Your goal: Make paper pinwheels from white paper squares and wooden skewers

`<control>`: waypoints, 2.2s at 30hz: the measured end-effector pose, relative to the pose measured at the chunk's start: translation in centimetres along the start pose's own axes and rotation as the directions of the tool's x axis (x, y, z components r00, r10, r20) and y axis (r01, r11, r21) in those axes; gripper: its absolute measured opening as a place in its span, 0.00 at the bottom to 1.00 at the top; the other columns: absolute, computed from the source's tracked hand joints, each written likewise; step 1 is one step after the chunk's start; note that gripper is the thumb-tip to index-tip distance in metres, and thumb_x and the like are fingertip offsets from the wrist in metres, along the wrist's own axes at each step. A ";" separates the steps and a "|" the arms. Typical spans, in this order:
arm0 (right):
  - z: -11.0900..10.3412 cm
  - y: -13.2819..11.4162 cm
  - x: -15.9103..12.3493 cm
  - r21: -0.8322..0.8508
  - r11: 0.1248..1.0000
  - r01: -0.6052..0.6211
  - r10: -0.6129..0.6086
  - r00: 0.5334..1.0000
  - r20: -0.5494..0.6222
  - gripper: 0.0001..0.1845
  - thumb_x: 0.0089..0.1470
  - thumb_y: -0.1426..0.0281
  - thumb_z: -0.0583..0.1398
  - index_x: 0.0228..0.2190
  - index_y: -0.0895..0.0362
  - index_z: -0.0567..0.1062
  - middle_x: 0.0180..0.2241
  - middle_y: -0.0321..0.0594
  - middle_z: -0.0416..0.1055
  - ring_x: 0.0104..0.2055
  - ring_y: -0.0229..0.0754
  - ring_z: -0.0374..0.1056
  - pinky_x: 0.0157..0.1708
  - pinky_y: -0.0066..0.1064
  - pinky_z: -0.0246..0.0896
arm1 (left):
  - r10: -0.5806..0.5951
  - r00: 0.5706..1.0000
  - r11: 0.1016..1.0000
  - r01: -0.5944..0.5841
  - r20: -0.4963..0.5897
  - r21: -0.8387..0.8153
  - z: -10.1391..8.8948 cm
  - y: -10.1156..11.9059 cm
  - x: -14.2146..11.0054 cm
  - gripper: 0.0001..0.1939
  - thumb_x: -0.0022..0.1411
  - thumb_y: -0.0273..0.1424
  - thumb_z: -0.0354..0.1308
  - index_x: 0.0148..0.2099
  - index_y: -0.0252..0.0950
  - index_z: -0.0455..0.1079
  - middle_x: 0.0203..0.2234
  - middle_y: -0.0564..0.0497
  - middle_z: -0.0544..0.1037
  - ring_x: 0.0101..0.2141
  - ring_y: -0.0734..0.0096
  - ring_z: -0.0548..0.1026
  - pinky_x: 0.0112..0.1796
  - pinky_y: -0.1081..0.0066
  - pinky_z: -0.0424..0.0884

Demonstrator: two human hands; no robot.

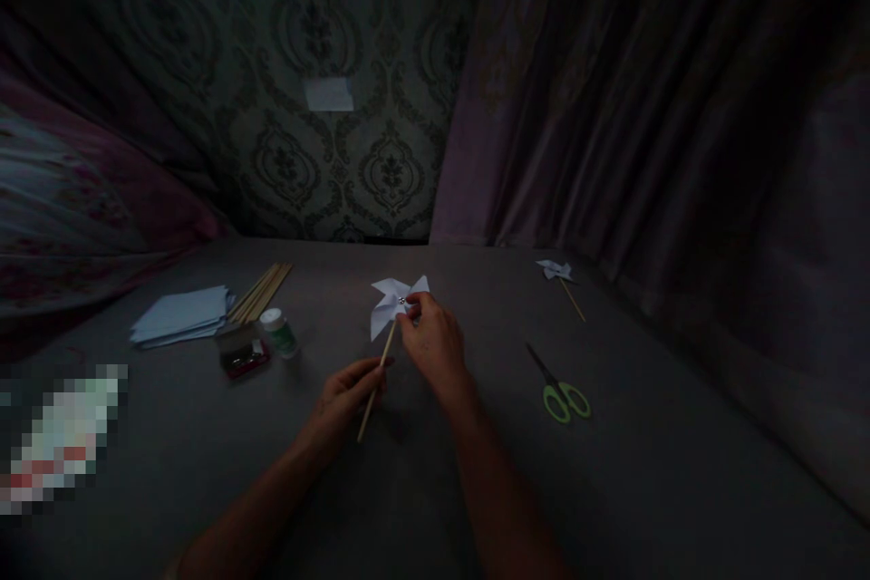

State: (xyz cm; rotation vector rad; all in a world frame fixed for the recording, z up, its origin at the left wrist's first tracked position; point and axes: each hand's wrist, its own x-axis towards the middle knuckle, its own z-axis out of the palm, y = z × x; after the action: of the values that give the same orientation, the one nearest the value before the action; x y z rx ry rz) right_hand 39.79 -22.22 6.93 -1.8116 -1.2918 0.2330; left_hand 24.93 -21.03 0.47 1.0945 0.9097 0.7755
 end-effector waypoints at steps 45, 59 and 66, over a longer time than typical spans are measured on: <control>-1.6 0.2 0.0 -0.069 0.982 0.177 -0.182 0.980 -0.079 0.17 0.49 0.78 0.51 0.31 0.54 0.78 0.37 0.42 0.72 0.40 0.42 0.68 0.42 0.33 0.63 | 0.139 0.989 0.990 -0.137 -0.051 0.040 -1.0 0.4 0.3 0.20 0.49 0.42 0.63 0.41 0.34 0.76 0.27 0.48 0.77 0.28 0.71 0.72 0.27 0.75 0.63; -2.8 0.8 -0.6 -0.141 0.978 0.153 -0.109 0.954 0.280 0.17 0.48 0.79 0.51 0.24 0.53 0.78 0.32 0.39 0.74 0.38 0.42 0.68 0.42 0.34 0.62 | 0.086 0.995 0.995 -0.084 -0.045 0.045 -1.0 0.4 0.2 0.21 0.49 0.43 0.63 0.42 0.34 0.75 0.27 0.50 0.77 0.17 0.80 0.64 0.19 0.76 0.57; -2.9 1.5 0.3 -0.388 0.921 0.044 -0.171 0.938 -0.300 0.32 0.46 0.82 0.51 0.53 0.54 0.69 0.56 0.52 0.60 0.56 0.55 0.56 0.51 0.49 0.55 | 0.051 0.999 0.995 -0.050 -0.002 0.080 -0.7 0.6 -0.1 0.21 0.48 0.44 0.64 0.40 0.34 0.75 0.26 0.51 0.76 0.17 0.80 0.65 0.19 0.76 0.58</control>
State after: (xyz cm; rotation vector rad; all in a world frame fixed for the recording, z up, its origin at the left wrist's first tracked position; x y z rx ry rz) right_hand 42.63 -23.68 7.71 -1.9808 -1.2479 -0.3956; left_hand 24.18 -20.69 0.94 1.1906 0.9263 0.7887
